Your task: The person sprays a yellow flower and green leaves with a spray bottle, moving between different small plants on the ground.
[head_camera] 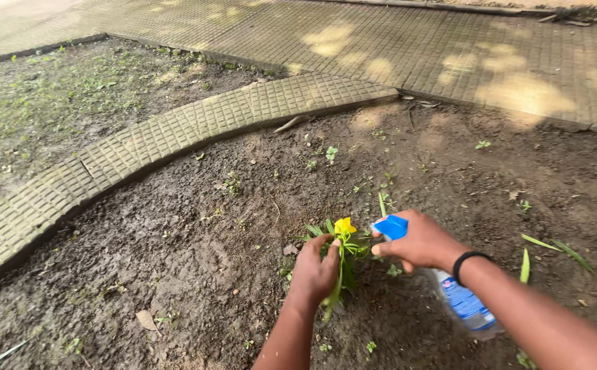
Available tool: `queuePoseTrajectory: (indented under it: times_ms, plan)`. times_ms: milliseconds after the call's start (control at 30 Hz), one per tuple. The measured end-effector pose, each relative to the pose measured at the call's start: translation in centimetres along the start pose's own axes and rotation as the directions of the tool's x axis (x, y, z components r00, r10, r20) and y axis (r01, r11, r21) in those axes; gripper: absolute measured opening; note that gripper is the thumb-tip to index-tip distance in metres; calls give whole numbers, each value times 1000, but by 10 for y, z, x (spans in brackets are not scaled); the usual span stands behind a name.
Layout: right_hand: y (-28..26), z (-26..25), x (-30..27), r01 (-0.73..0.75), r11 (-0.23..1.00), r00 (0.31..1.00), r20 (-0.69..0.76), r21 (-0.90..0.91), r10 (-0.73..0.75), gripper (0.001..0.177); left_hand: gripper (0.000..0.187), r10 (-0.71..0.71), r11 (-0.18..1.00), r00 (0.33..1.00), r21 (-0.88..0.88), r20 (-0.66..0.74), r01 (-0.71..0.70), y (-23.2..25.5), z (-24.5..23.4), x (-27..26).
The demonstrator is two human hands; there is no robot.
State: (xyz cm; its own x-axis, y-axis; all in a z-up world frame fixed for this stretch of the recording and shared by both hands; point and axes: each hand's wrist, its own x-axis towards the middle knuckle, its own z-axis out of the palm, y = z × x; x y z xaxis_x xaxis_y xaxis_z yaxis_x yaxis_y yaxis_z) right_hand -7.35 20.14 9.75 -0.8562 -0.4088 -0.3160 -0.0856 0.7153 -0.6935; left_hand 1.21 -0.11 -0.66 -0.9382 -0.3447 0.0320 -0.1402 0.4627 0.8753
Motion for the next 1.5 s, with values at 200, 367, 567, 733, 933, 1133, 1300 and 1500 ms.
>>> queuePoseTrajectory:
  times_ms: [200, 367, 567, 733, 933, 1133, 1300, 1500]
  plan:
    - [16, 8, 14, -12, 996, 1000, -4, 84, 13, 28, 57, -86, 959, 996, -269, 19, 88, -31, -19, -1]
    - [13, 34, 12, -101, 975, 994, -22, 198, 108, 38, 80, -269, 912, 963, -318, 8, 257, -15, -52, 2]
    - [4, 52, 4, -159, 985, 985, -63, 67, 163, 31, 84, -434, 843, 900, -334, 38, 421, 4, -61, 11]
    - [5, 56, 2, -80, 927, 996, 0, 365, 86, 20, 82, -421, 861, 907, -305, 20, 407, 1, -52, 13]
    - [-4, 48, -3, -36, 924, 999, 20, 380, 30, 17, 71, -403, 860, 914, -320, 48, 396, 19, -40, 12]
    - [-15, 41, -10, -61, 916, 997, 64, 397, 39, 22, 69, -383, 856, 922, -353, 57, 377, 28, -38, 12]
    - [-16, 39, -14, -24, 961, 999, 30, 275, 16, 32, 73, -365, 861, 931, -375, 18, 345, 16, -32, 21]
    - [-19, 34, -24, 31, 966, 999, 13, 258, -35, 40, 72, -217, 941, 976, -274, -33, 200, 21, -28, 23]
